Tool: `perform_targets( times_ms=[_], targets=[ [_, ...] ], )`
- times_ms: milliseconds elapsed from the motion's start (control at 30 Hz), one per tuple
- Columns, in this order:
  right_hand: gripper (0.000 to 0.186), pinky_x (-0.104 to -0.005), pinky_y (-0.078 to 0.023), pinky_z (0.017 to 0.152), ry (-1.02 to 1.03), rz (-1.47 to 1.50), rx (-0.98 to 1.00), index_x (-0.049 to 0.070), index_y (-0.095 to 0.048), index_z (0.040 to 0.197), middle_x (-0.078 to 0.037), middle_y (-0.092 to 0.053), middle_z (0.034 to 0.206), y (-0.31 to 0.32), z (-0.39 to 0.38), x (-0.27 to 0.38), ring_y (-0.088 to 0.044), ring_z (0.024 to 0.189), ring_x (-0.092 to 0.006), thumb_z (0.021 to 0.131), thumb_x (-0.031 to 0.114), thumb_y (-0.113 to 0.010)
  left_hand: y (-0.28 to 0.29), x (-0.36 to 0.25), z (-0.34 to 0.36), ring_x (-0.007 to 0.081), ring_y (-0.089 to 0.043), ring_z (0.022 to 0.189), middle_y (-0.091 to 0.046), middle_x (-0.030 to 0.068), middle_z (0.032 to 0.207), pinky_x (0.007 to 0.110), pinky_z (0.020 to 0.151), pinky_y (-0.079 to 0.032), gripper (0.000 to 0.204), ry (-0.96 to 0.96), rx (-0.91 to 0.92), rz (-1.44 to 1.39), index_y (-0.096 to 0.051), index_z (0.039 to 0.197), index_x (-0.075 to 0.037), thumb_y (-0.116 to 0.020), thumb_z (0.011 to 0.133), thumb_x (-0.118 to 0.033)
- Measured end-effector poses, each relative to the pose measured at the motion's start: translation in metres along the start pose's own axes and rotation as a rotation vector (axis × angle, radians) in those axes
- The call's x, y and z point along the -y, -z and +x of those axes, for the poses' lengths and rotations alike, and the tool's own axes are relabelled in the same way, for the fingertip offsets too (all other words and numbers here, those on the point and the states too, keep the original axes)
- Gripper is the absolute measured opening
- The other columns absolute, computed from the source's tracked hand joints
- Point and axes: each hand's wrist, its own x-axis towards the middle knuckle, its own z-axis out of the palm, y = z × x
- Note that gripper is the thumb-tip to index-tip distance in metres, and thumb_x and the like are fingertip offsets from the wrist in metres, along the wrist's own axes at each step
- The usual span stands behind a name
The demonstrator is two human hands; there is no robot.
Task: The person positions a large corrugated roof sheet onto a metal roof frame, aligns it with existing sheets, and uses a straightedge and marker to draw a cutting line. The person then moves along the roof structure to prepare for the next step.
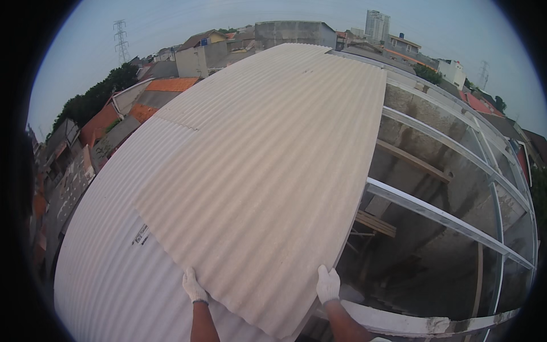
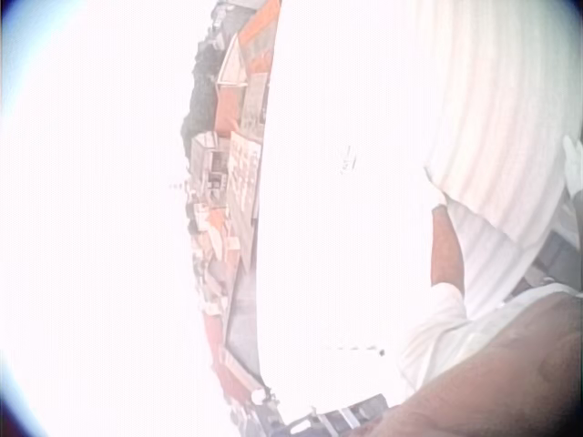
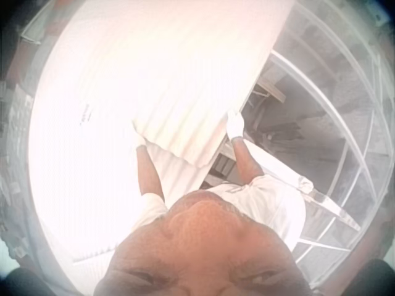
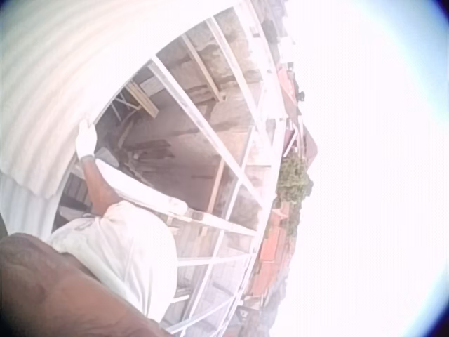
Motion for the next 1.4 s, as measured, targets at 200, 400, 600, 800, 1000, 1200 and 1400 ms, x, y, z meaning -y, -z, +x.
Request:
perform_targets(
  times_ms=[200,400,600,800,1000,1200,1400],
  targets=[
    [0.060,-0.0573,-0.058,0.111,0.033,0.009,-0.002,-0.012,-0.078,0.127,-0.037,-0.084,0.126,-0.002,0.003,-0.010,-0.079,0.127,-0.0555,0.117,0.046,-0.068,0.000,0.002,0.000,0.0100,-0.072,0.105,-0.081,0.0004,0.120,0.032,0.096,-0.060,0.037,0.000,0.013,-0.057,-0.081,0.132,0.002,-0.077,0.124,-0.034],
    [0.060,-0.0563,-0.059,0.111,0.050,0.009,-0.005,-0.012,-0.078,0.128,-0.036,-0.084,0.126,-0.002,0.000,-0.015,-0.079,0.126,-0.0542,0.117,0.046,-0.068,0.002,-0.001,-0.004,0.0095,-0.072,0.103,-0.081,-0.0003,0.118,0.031,0.094,-0.060,0.035,-0.044,0.047,-0.044,-0.081,0.129,0.000,-0.077,0.124,-0.034],
    [0.048,-0.0466,-0.059,0.108,-0.005,0.057,-0.019,-0.009,-0.080,0.131,-0.020,-0.087,0.125,0.001,-0.010,-0.015,-0.080,0.119,-0.0333,0.118,0.037,-0.072,0.009,-0.004,-0.013,0.0097,-0.072,0.106,-0.082,0.0002,0.120,0.031,0.096,-0.060,0.034,0.012,0.003,-0.047,-0.081,0.130,0.000,-0.076,0.125,-0.033],
    [0.047,-0.0470,-0.059,0.107,0.047,0.141,-0.004,-0.009,-0.079,0.128,-0.018,-0.086,0.124,-0.004,-0.002,-0.007,-0.079,0.118,-0.0320,0.118,0.037,-0.072,-0.004,-0.006,-0.006,0.0110,-0.073,0.108,-0.083,0.0018,0.123,0.031,0.099,-0.060,0.035,-0.006,0.018,-0.071,-0.081,0.134,0.002,-0.077,0.125,-0.032],
    [0.054,-0.0526,-0.060,0.109,-0.009,0.090,-0.019,-0.013,-0.078,0.130,-0.031,-0.086,0.125,-0.004,-0.001,-0.003,-0.082,0.124,-0.0455,0.116,0.039,-0.071,-0.004,-0.010,-0.009,0.0124,-0.075,0.112,-0.083,0.0041,0.127,0.033,0.103,-0.061,0.039,-0.026,0.026,-0.034,-0.080,0.138,0.003,-0.077,0.125,-0.033],
    [0.054,-0.0532,-0.060,0.105,0.043,0.117,-0.045,-0.014,-0.077,0.124,-0.031,-0.085,0.117,-0.004,-0.003,0.003,-0.081,0.116,-0.0458,0.115,0.039,-0.071,-0.002,-0.007,-0.005,0.0120,-0.074,0.112,-0.083,0.0035,0.127,0.033,0.102,-0.061,0.039,0.009,0.046,-0.051,-0.080,0.138,0.003,-0.077,0.124,-0.033],
    [0.046,-0.0509,-0.060,0.100,0.058,0.198,-0.003,-0.009,-0.079,0.124,-0.020,-0.086,0.118,-0.002,-0.001,-0.005,-0.079,0.109,-0.0338,0.118,0.036,-0.071,-0.002,-0.007,-0.003,0.0122,-0.074,0.113,-0.083,0.0033,0.127,0.033,0.103,-0.061,0.040,0.000,0.012,0.035,-0.080,0.141,0.003,-0.076,0.124,-0.033]
  ],
)
